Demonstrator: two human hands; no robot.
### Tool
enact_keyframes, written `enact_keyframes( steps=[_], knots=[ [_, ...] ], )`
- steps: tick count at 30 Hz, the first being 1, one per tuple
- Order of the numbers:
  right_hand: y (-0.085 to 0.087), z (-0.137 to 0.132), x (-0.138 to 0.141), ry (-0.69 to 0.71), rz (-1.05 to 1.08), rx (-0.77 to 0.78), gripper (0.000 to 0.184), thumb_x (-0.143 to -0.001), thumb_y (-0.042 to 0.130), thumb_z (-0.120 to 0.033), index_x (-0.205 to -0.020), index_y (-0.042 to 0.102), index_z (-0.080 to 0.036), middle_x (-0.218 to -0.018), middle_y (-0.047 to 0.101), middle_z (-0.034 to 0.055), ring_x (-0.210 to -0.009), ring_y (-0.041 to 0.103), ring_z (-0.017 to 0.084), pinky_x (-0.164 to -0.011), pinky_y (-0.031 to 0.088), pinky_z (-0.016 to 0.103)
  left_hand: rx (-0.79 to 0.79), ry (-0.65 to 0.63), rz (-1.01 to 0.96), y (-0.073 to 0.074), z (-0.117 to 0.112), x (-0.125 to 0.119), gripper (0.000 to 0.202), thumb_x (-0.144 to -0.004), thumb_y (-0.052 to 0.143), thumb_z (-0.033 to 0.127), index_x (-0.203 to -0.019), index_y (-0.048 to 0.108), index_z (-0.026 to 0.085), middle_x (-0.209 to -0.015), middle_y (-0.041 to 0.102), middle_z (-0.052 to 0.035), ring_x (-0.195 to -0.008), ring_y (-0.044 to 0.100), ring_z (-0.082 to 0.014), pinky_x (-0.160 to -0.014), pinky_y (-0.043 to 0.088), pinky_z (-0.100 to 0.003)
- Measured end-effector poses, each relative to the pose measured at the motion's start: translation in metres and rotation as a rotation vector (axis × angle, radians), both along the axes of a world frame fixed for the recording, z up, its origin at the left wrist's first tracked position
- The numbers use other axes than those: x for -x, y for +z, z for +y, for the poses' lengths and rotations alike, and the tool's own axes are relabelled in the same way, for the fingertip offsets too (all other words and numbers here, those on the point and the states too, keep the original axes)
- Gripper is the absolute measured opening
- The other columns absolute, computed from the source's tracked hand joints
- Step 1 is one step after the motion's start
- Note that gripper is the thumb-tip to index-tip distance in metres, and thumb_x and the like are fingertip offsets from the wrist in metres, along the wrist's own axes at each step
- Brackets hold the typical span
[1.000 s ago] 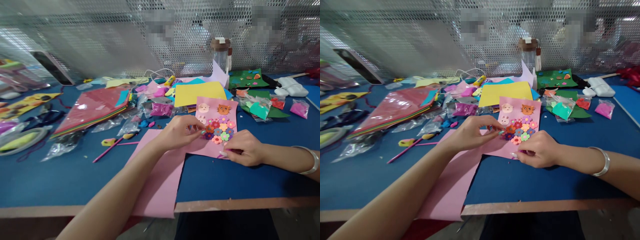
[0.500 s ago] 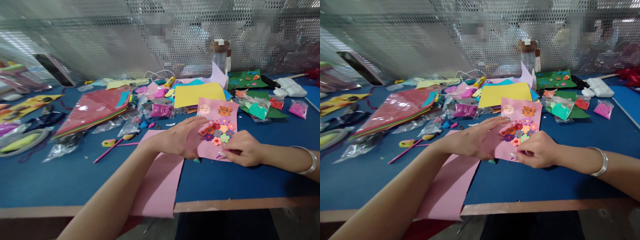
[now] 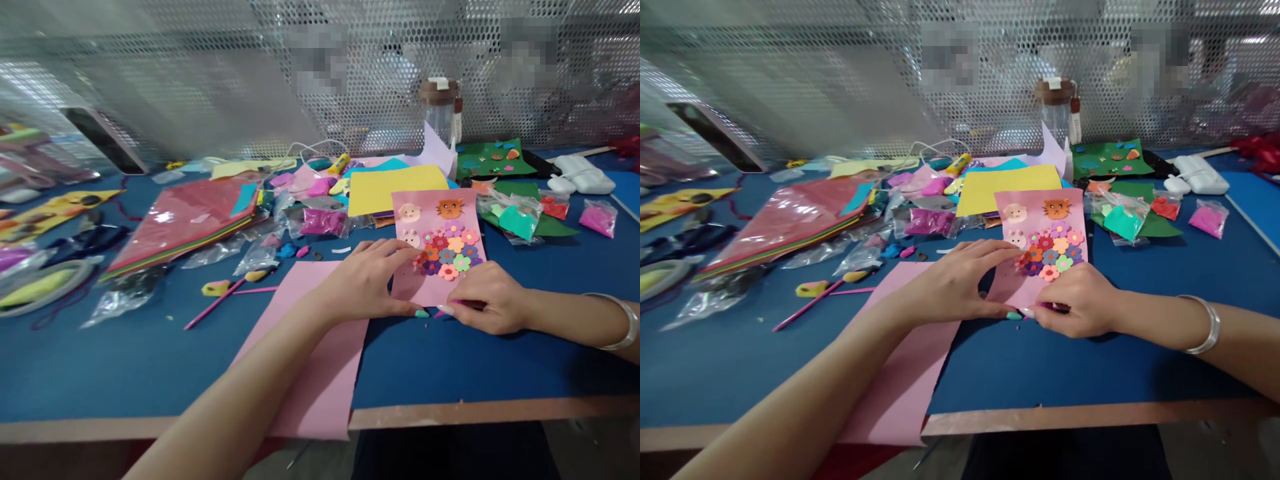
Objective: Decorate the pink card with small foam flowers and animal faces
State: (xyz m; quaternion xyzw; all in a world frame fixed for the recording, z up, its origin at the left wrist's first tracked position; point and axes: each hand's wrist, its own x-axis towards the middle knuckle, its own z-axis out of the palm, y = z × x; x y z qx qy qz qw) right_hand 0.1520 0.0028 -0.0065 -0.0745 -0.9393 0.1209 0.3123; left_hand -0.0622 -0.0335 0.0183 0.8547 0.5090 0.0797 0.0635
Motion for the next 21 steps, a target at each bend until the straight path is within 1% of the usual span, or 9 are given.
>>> enact_keyframes(
  steps=[3, 6, 10, 12, 15, 18, 21],
  knots=[
    [0.001, 0.000, 0.000, -0.002, -0.006, 0.019, 0.024, -0.079, 0.047, -0.023, -0.059, 0.057, -0.014, -0.042, 0.046, -0.0033, -0.040, 0.039, 0.006, -0.045, 0.030, 0.020, -0.030, -0.007, 0.044, 0.004, -0.003, -0.004, 0.067, -0.060, 0.060, 0.058, -0.114, 0.047, 0.020, -0.112, 0.052, -0.0088, -0.102, 0.048, -0.0285, -0.085, 0.036, -0.044],
    [0.001, 0.000, 0.000, -0.006, -0.002, 0.028, 0.025, -0.079, 0.048, -0.024, -0.058, 0.057, -0.014, -0.042, 0.044, -0.0036, -0.040, 0.038, 0.006, -0.045, 0.029, 0.020, -0.004, -0.012, 0.056, 0.009, -0.003, -0.004, 0.066, -0.058, 0.061, 0.056, -0.112, 0.048, 0.021, -0.108, 0.052, -0.0081, -0.099, 0.048, -0.0283, -0.085, 0.036, -0.045],
    [0.001, 0.000, -0.001, -0.027, 0.000, 0.059, 0.026, -0.080, 0.047, -0.023, -0.057, 0.057, -0.013, -0.042, 0.045, -0.0032, -0.040, 0.037, 0.005, -0.045, 0.029, 0.019, 0.055, 0.000, 0.037, 0.011, -0.003, -0.002, 0.064, -0.056, 0.065, 0.051, -0.109, 0.048, 0.020, -0.109, 0.052, -0.0082, -0.101, 0.047, -0.0284, -0.088, 0.034, -0.045],
    [0.002, 0.001, -0.001, -0.051, 0.010, 0.104, 0.028, -0.080, 0.046, -0.023, -0.056, 0.056, -0.013, -0.043, 0.045, -0.0031, -0.040, 0.037, 0.005, -0.044, 0.029, 0.018, 0.064, 0.030, 0.014, 0.011, -0.004, -0.001, 0.069, -0.054, 0.067, 0.049, -0.111, 0.046, 0.017, -0.111, 0.051, -0.0101, -0.104, 0.046, -0.0290, -0.089, 0.035, -0.044],
    [0.005, 0.002, -0.001, -0.087, 0.026, 0.190, 0.030, -0.080, 0.046, -0.021, -0.053, 0.054, -0.012, -0.043, 0.042, -0.0040, -0.039, 0.032, 0.003, -0.041, 0.026, 0.015, 0.078, 0.047, -0.025, 0.012, -0.005, 0.000, 0.073, -0.052, 0.069, 0.047, -0.113, 0.043, 0.015, -0.113, 0.050, -0.0111, -0.106, 0.045, -0.0283, -0.089, 0.037, -0.040],
    [0.007, 0.002, 0.000, -0.110, 0.036, 0.258, 0.032, -0.080, 0.045, -0.020, -0.050, 0.050, -0.012, -0.042, 0.038, -0.0049, -0.039, 0.028, 0.002, -0.039, 0.025, 0.014, 0.102, 0.029, -0.071, 0.012, -0.005, 0.000, 0.064, -0.056, 0.065, 0.048, -0.109, 0.045, 0.016, -0.110, 0.052, -0.0087, -0.101, 0.048, -0.0253, -0.086, 0.039, -0.036],
    [0.006, 0.002, -0.001, -0.109, 0.052, 0.220, 0.032, -0.080, 0.046, -0.021, -0.051, 0.051, -0.012, -0.042, 0.040, -0.0046, -0.039, 0.030, 0.002, -0.040, 0.025, 0.015, 0.080, 0.003, -0.086, 0.012, -0.003, 0.001, 0.058, -0.061, 0.063, 0.047, -0.108, 0.046, 0.017, -0.110, 0.053, -0.0075, -0.102, 0.048, -0.0237, -0.086, 0.039, -0.036]
  ],
)
